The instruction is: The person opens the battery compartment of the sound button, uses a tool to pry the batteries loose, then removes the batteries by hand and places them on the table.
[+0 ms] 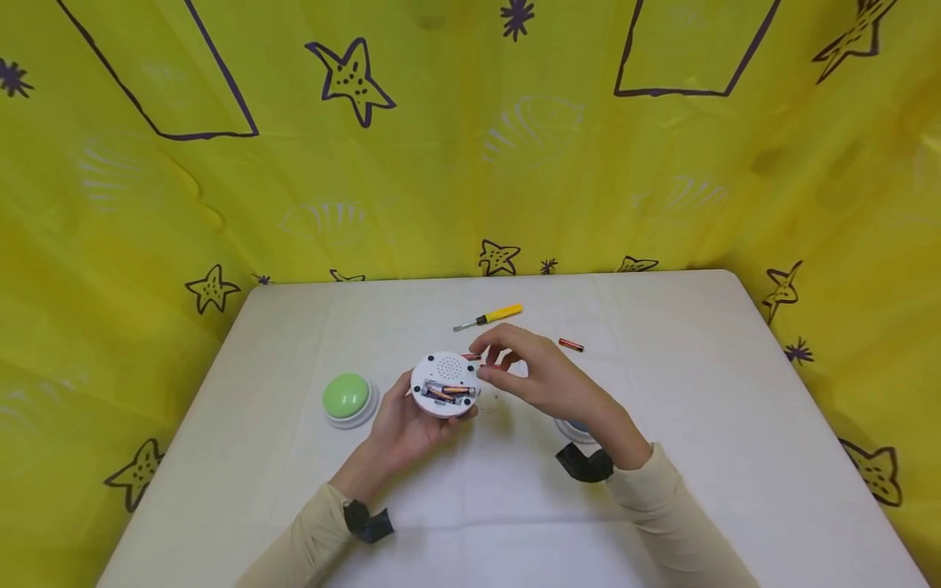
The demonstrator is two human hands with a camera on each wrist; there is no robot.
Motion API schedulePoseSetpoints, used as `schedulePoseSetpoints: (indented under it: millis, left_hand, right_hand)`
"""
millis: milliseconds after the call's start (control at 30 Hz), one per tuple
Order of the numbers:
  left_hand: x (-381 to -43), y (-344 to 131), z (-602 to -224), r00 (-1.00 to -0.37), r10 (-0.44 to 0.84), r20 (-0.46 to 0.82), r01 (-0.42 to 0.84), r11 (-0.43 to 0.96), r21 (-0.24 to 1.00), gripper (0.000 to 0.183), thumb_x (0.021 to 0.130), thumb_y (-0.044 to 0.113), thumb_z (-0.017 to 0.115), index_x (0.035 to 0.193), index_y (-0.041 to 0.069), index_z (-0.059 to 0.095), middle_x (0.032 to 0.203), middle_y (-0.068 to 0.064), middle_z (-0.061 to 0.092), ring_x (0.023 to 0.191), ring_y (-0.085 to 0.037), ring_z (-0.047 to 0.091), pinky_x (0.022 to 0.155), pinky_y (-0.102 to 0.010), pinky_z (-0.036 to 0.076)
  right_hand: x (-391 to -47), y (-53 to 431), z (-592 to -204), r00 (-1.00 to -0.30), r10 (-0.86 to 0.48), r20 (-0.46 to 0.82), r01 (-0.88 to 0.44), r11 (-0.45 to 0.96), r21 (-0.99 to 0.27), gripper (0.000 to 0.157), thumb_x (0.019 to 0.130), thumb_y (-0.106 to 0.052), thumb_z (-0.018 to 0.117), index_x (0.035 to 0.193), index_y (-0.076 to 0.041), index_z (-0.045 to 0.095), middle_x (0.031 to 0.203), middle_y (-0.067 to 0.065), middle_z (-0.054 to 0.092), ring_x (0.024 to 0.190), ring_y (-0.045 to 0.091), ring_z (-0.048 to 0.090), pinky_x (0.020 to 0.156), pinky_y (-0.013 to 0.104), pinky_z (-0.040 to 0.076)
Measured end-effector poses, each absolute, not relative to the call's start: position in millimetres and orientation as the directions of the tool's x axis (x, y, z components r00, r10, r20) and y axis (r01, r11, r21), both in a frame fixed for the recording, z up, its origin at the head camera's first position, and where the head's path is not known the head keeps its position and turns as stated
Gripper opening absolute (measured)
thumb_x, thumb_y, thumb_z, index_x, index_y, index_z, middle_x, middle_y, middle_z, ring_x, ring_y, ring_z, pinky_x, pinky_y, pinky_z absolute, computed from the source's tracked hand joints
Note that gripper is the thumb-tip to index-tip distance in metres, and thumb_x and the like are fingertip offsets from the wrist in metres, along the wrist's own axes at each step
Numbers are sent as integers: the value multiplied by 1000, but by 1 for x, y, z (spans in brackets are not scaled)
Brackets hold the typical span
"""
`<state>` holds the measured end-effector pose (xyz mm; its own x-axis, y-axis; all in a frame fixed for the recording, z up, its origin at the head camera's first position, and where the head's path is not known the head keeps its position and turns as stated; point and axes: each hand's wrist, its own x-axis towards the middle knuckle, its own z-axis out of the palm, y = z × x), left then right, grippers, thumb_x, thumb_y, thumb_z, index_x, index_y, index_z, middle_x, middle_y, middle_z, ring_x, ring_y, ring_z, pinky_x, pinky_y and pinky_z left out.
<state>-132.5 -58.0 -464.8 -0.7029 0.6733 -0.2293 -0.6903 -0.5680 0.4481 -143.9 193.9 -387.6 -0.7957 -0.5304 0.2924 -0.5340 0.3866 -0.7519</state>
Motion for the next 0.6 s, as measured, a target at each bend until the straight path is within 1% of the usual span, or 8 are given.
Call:
schedulePoseSetpoints:
  millis: [133,200,300,467,600]
  left_hand:
    - [-133,-58,-467,-701,687,-192,-685,-572,452,63,111,49,27,166,20,20,147,-12,49,115,-34,64,83,-26,56]
    - [-133,-59,-468,-702,685,-195,-685,-574,449,62,111,48,28,165,20,23,147,-11,50,117,-33,64,85,-28,56]
    - [-134,-58,-468,-703,681,-205,-686,-572,451,61,111,48,30,165,20,25,147,-11,52,120,-29,63,88,-30,56]
    - [-134,-57,-468,-698,688,-199,-686,-563,460,62,111,47,26,167,19,22,145,-11,52,120,-25,63,90,-30,55]
    - [-133,-58,-467,-694,696,-184,-687,-566,455,62,112,46,25,167,18,20,145,-11,51,119,-24,62,90,-30,55]
  right_hand:
    - [-136,193,-392,-772,-560,302,-570,398,-719,29,95,-9,76,121,-16,67,117,-4,70,101,12,65,88,28,56]
    - [-132,192,-395,-770,-563,300,-574,405,-712,28,95,-10,76,121,-16,67,116,-5,70,100,12,63,87,27,55]
    - [-129,191,-400,-762,-565,316,-591,406,-697,28,94,-11,77,119,-17,68,112,-7,70,96,9,62,84,28,54]
    - [-127,188,-407,-752,-568,335,-611,412,-676,27,93,-13,79,118,-17,69,107,-10,69,93,5,58,78,31,55]
    - [-127,187,-410,-757,-568,324,-606,422,-674,27,93,-14,79,118,-18,69,105,-11,68,92,4,58,76,33,54]
